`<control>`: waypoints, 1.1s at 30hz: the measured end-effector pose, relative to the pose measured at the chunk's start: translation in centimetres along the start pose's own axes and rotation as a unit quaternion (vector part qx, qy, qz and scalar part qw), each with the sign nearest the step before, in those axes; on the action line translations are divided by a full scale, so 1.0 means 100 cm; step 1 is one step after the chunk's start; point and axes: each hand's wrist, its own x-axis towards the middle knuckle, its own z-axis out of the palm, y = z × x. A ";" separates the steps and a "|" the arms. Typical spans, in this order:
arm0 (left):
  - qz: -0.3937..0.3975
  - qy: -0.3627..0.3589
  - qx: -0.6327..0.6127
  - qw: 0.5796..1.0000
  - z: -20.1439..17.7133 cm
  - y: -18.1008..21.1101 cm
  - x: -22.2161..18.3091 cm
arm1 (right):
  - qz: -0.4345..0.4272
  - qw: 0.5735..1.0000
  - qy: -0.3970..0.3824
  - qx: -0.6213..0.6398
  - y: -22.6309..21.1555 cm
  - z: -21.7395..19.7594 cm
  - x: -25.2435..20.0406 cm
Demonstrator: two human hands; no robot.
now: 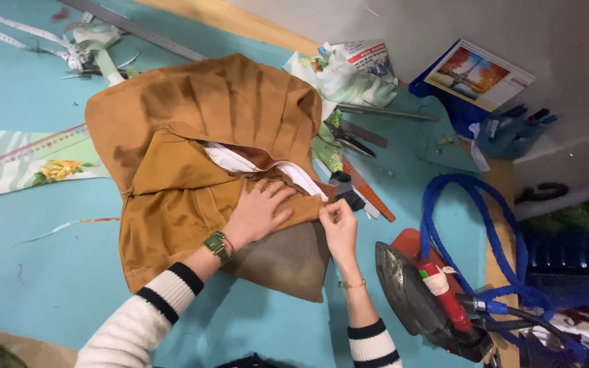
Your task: Ironing and folding a brown garment on a work table in a sewing factory.
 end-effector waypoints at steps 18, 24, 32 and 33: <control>0.346 0.167 0.040 0.922 0.011 -0.002 0.014 | 0.030 0.998 -0.052 -0.022 0.049 -0.013 0.003; 0.300 0.048 0.069 0.950 0.012 0.003 0.022 | -0.096 0.927 0.029 -0.361 -0.025 -0.091 -0.046; 0.291 0.030 -0.077 0.953 0.001 0.000 0.034 | 0.210 0.888 -0.049 -0.407 -0.020 -0.225 -0.069; 0.281 0.004 -0.119 0.952 0.003 -0.004 0.036 | 0.255 0.905 -0.077 -0.333 -0.023 -0.227 -0.067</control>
